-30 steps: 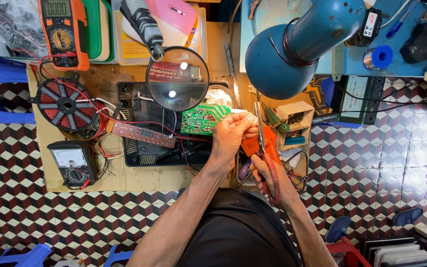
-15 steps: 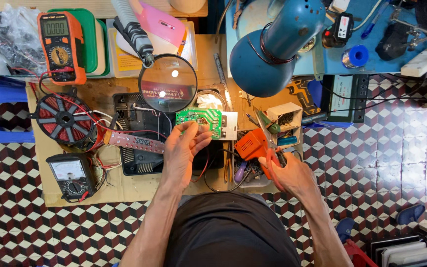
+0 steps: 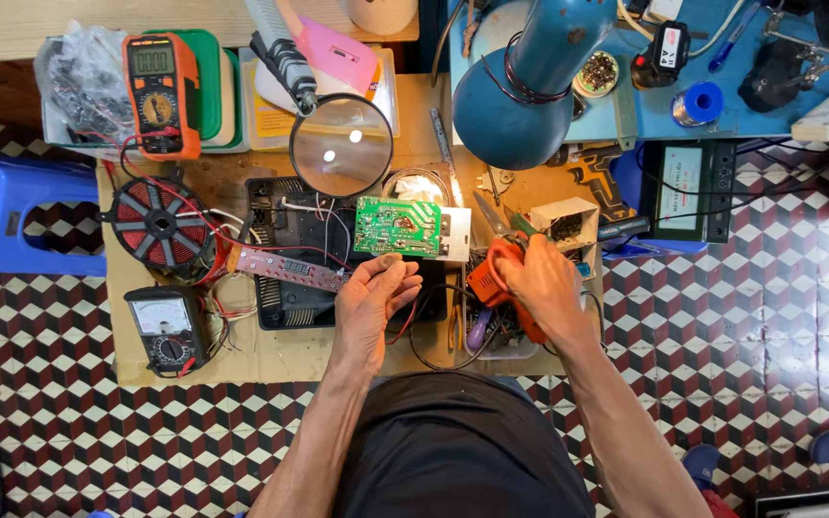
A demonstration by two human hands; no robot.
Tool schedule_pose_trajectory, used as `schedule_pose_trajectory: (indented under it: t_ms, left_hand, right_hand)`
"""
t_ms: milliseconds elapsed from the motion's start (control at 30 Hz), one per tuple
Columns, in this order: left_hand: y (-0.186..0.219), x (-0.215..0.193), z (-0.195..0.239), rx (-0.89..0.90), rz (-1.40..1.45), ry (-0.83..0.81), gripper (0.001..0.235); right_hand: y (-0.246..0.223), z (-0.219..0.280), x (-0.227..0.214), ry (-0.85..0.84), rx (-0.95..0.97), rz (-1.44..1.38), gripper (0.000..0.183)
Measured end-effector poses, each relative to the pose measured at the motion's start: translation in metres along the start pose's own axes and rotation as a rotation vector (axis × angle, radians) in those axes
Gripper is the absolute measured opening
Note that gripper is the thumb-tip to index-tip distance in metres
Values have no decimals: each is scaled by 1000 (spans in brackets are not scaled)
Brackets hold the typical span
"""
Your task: The person works on a green circuit board at a cluttered workbench, using a magnifying lamp, pliers, and a pen-like tool. They repeatedly trim small components or wires, flip the board, and point at specific areas while inspecting under magnification.
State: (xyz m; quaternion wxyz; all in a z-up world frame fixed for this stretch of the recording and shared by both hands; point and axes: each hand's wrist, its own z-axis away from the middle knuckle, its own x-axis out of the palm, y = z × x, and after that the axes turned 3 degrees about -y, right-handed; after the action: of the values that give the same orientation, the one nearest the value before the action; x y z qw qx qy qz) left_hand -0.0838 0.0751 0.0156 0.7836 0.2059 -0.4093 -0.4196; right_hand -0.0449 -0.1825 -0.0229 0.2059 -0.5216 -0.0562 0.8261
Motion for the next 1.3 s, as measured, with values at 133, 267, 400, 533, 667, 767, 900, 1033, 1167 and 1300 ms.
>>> schedule_pose_trajectory:
  t_ms: [133, 267, 400, 533, 667, 767, 900, 1033, 1167, 1300]
  left_hand:
    - [-6, -2, 6, 18, 27, 17, 27]
    - [-8, 1, 8, 27, 39, 57, 27]
    - [-5, 8, 8, 60, 54, 96, 28]
    - [0, 11, 10, 60, 78, 142, 30]
    - [2, 7, 6, 92, 63, 119, 31]
    - [-6, 3, 5, 82, 46, 83, 28]
    - [-8, -6, 8, 14, 0, 29, 26]
    - [-3, -16, 2, -31, 57, 9, 20]
    - [7, -25, -4, -72, 14, -33, 22]
    - [18, -29, -4, -132, -64, -54, 26]
  right_hand:
    - [8, -30, 26, 195, -171, 63, 39]
    - [26, -40, 52, 197, -274, 177, 28]
    - [28, -43, 60, 254, -353, 226, 25]
    - [10, -19, 32, 314, -370, 270, 18]
    - [-32, 35, -4, 302, -381, -177, 20]
    - [-78, 75, -8, 167, -331, -620, 19]
    - [-134, 100, -5, 176, -338, -734, 21]
    - [-152, 105, -6, 259, -446, -578, 18]
    - [-153, 99, -3, 272, -459, -557, 19]
    - [-151, 96, -5, 292, -544, -493, 20]
